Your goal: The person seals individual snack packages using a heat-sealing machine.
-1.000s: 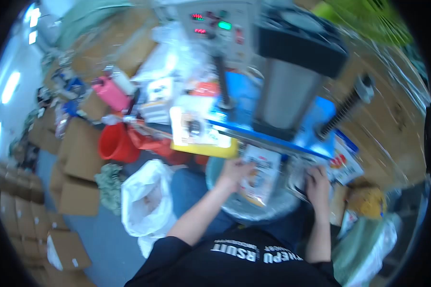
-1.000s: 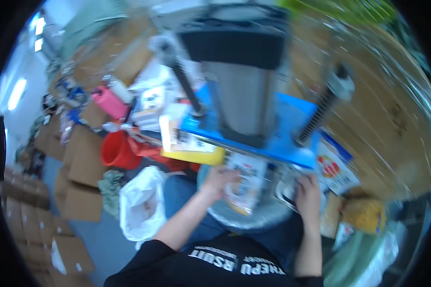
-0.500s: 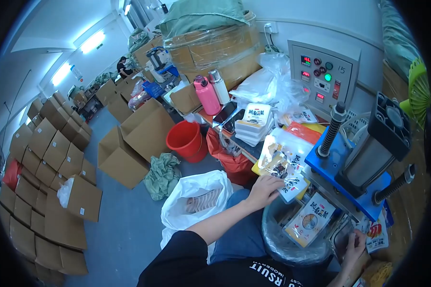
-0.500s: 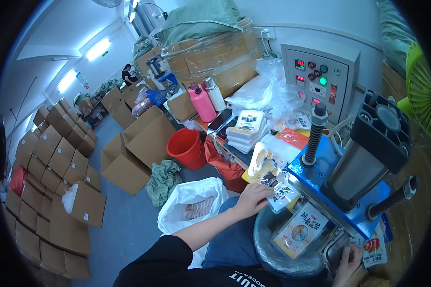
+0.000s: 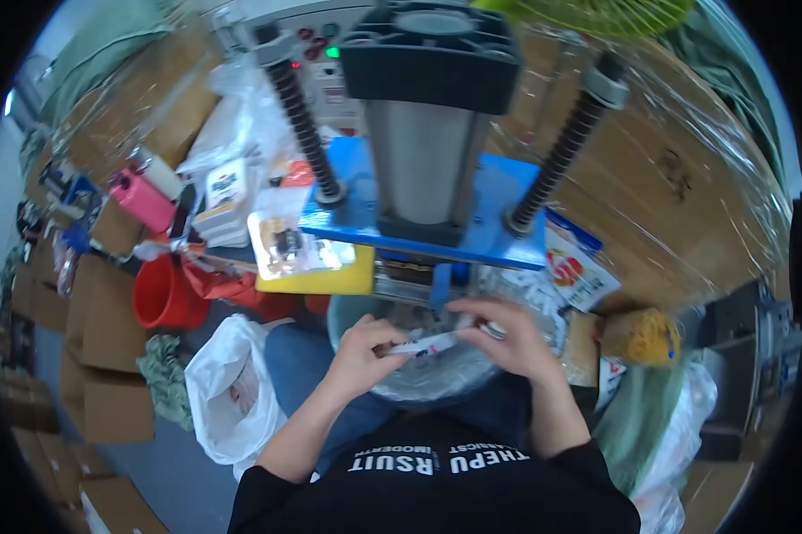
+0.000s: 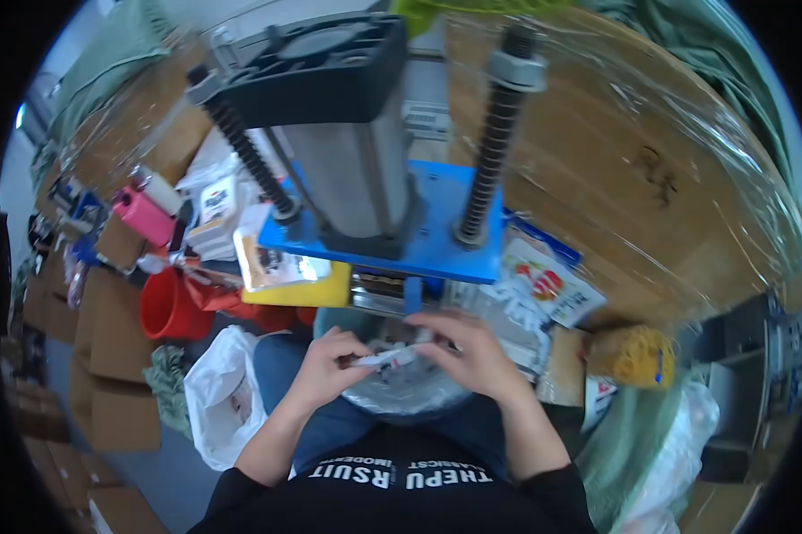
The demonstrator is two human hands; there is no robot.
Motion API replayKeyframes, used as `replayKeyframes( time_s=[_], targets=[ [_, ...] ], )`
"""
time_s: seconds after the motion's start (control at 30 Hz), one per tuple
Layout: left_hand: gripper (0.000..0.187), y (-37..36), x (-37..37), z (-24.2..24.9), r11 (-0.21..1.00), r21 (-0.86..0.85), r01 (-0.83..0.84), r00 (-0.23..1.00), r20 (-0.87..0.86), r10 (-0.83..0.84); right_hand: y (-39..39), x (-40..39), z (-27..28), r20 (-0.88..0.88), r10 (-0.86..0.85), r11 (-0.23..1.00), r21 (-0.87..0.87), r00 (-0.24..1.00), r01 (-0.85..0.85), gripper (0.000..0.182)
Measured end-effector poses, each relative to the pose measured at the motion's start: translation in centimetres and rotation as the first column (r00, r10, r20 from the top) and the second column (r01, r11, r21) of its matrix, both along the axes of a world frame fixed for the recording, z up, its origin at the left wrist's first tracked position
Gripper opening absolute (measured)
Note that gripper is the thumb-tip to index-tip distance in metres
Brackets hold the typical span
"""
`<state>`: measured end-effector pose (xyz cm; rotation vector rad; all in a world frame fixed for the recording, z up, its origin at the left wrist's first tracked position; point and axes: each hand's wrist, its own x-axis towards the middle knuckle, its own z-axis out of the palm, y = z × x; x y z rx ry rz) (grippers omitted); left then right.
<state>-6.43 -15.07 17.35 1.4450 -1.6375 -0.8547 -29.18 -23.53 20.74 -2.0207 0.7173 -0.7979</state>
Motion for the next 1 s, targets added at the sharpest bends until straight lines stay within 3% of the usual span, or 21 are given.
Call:
replayKeyframes(
  time_s=[0.03,0.07,0.1,0.17,0.2,0.27,0.33,0.4,0.47,0.5,0.53,0.6,0.7,0.73,0.77,0.8,0.83,0.87,0.93,0.97,1.0],
  targets=[
    [0.012,0.1,-0.5,0.0,1.0,-0.003,0.025,1.0,-0.012,-0.025,-0.1,0.5,-0.5,0.027,0.046,0.998,-0.042,0.999,-0.045,0.026],
    [0.01,0.4,-0.8,0.0,0.979,0.2,0.044,0.966,-0.26,0.01,0.2,0.7,-0.8,0.021,0.034,0.998,-0.046,0.999,-0.033,0.026],
    [0.01,1.0,-0.9,-0.1,0.916,0.388,0.102,0.875,-0.473,0.103,1.0,1.0,-1.4,0.072,-0.057,0.996,0.078,0.996,0.051,0.024],
    [0.013,1.5,-1.0,-2.3,0.878,0.463,0.118,0.86,-0.489,0.142,2.1,1.6,-3.6,0.163,-0.191,0.947,0.29,0.968,0.138,0.023],
    [0.013,1.5,-1.7,-2.6,0.874,0.472,0.118,0.799,-0.567,0.199,2.1,1.5,-4.1,0.163,-0.184,0.946,0.297,0.969,0.13,0.023],
    [0.015,1.1,-1.6,-4.1,0.861,0.5,0.097,0.72,-0.632,0.286,2.0,1.1,-4.5,0.149,-0.288,0.849,0.496,0.946,0.181,0.028],
    [0.016,-0.5,-1.5,-4.7,0.882,0.47,-0.023,0.588,-0.708,0.392,1.1,-0.1,-3.9,0.102,-0.343,0.865,0.421,0.934,0.272,0.03],
    [0.016,-2.6,-0.6,-4.4,0.849,0.525,-0.053,0.566,-0.685,0.459,-0.3,-2.6,-3.8,0.007,-0.356,0.875,0.352,0.934,0.331,0.024],
    [0.015,-4.2,-0.3,-5.3,0.836,0.545,-0.07,0.534,-0.687,0.493,-1.2,-4.2,-3.7,-0.018,-0.482,0.874,0.06,0.876,0.483,0.021],
    [0.015,-4.7,-0.3,-6.0,0.839,0.538,-0.08,0.535,-0.687,0.492,-1.2,-4.4,-2.8,-0.118,-0.597,0.802,-0.128,0.794,0.584,0.02],
    [0.015,-4.9,-0.3,-6.6,0.846,0.528,-0.071,0.513,-0.709,0.485,-1.4,-4.9,-3.4,-0.105,-0.591,0.806,-0.128,0.8,0.578,0.02],
    [0.017,-5.1,-0.3,-7.3,0.849,0.524,-0.069,0.488,-0.724,0.487,-0.8,-6.2,-5.9,-0.345,-0.648,0.751,-0.441,0.679,0.491,0.021],
    [0.017,-4.9,0.1,-6.8,0.88,0.474,-0.036,0.529,-0.738,0.419,0.0,-5.6,-7.3,-0.388,-0.58,0.814,-0.291,0.716,0.502,0.021],
    [0.017,-4.9,0.8,-6.0,0.881,0.471,-0.045,0.529,-0.737,0.421,-0.2,-5.5,-7.3,-0.338,-0.579,0.812,-0.321,0.742,0.488,0.021],
    [0.02,-5.0,1.7,-4.5,0.88,0.464,-0.106,0.779,-0.511,0.363,-0.4,-5.3,-7.1,-0.333,-0.579,0.812,-0.322,0.744,0.487,0.021],
    [0.023,-5.1,2.7,-3.3,0.885,0.438,-0.158,0.935,-0.221,0.276,-0.7,-5.0,-6.6,-0.366,-0.571,0.821,-0.266,0.735,0.506,0.02],
    [0.031,-5.0,4.0,-2.9,0.924,0.127,-0.36,0.933,0.013,0.361,-0.8,-4.9,-6.3,-0.4,-0.564,0.824,-0.207,0.723,0.528,0.02],
    [0.039,-4.8,5.4,-2.5,0.865,-0.23,-0.447,0.847,0.202,0.491,-1.0,-5.0,-6.4,-0.4,-0.569,0.819,-0.206,0.718,0.535,0.02],
    [0.052,-4.7,8.1,-1.2,0.726,-0.55,-0.413,0.69,0.332,0.644,-1.2,-5.0,-7.0,-0.386,-0.614,0.778,-0.148,0.688,0.611,0.018],
    [0.057,-4.1,8.8,-3.0,0.812,-0.459,-0.361,0.693,0.45,0.563,-1.3,-5.0,-7.1,-0.386,-0.615,0.777,-0.145,0.688,0.613,0.018],
    [0.057,-2.6,9.2,-4.7,0.881,-0.407,-0.241,0.67,0.587,0.455,-1.5,-5.1,-7.3,-0.244,-0.632,0.774,-0.141,0.736,0.618,0.019]
  ],
)
